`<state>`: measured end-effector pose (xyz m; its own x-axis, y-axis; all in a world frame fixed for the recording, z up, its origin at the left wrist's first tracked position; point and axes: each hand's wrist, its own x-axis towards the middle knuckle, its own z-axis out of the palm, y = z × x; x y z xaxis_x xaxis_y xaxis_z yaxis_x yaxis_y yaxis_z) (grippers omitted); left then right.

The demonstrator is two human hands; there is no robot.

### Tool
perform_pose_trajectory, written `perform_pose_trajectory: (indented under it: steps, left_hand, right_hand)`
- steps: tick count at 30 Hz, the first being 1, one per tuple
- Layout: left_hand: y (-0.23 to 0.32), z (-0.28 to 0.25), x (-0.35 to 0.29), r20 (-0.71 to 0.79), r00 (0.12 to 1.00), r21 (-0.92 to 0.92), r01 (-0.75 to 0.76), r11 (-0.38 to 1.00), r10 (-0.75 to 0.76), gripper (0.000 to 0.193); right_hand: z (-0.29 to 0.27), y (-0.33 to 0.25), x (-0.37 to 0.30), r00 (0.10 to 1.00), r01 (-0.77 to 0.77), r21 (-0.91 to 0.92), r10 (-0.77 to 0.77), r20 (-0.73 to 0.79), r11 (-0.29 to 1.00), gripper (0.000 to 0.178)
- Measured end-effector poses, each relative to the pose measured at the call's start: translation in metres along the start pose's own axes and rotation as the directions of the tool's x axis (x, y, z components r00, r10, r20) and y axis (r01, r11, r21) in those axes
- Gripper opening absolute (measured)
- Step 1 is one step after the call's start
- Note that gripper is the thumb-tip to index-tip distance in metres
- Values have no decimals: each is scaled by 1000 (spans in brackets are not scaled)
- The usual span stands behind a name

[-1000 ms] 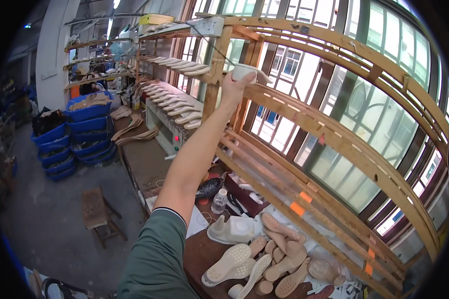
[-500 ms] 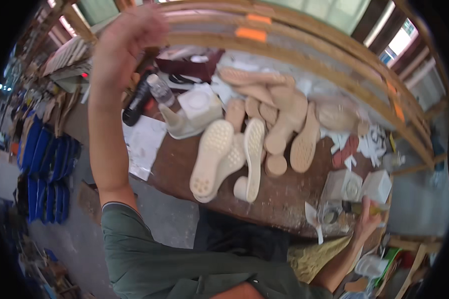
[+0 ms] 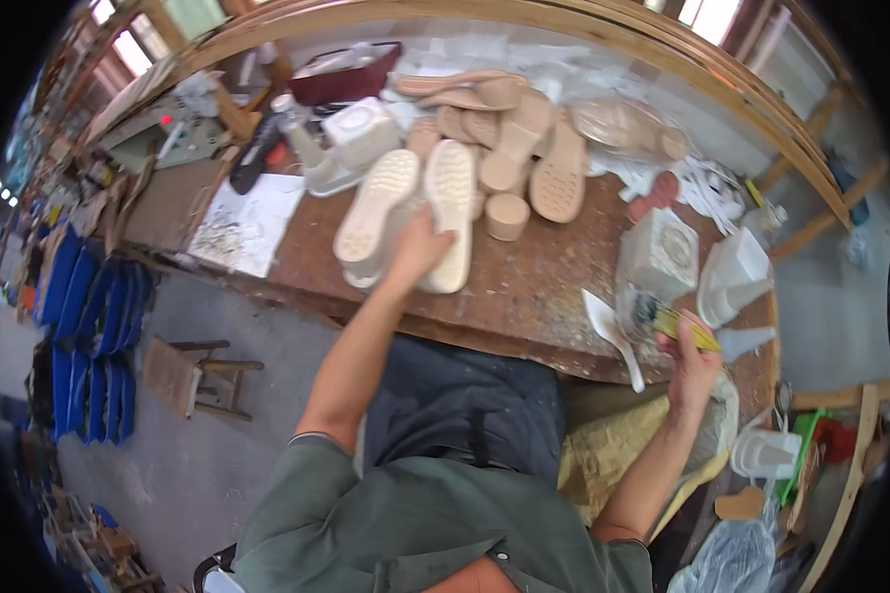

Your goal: The recorder is applying glue to the bottom of shoe soles using a brush, then placing them on a drying rack.

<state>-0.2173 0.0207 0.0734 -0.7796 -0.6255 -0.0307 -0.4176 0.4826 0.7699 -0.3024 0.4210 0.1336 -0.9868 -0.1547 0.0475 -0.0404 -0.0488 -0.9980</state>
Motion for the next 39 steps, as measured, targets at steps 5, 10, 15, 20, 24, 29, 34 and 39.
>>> perform_pose_trajectory:
  steps: [5,10,15,20,24,29,34,39]
  left_hand:
    - [20,-49,-98,-72,966,180,-232,956,248,47]
    - [33,0,-90,198,781,620,-568,542,593,51]
    - [57,29,-90,461,724,397,-685,611,512,59]
    - [89,46,-49,632,707,467,-675,571,318,64]
    - [102,49,-41,740,667,540,-663,519,82,78]
    - [144,-6,-56,378,827,281,-531,799,416,99]
    - [123,-5,-73,10,848,-317,-499,806,529,117]
    - [65,40,-93,-39,812,-410,-544,732,582,120]
  right_hand:
    - [-22,-4,5,997,-32,-78,26,-76,996,22]
    - [-14,-1,32,998,68,-377,-60,35,924,18]
    - [-8,-10,47,985,165,-711,-75,157,683,17]
    - [-5,-3,57,970,230,-755,-79,230,615,18]
    - [0,2,60,957,273,-749,-93,275,604,16]
    - [-5,6,61,976,195,-795,-31,217,574,16]
    - [-6,-14,54,989,139,-759,-49,140,636,17]
    - [-7,-21,50,994,104,-697,-56,92,710,17]
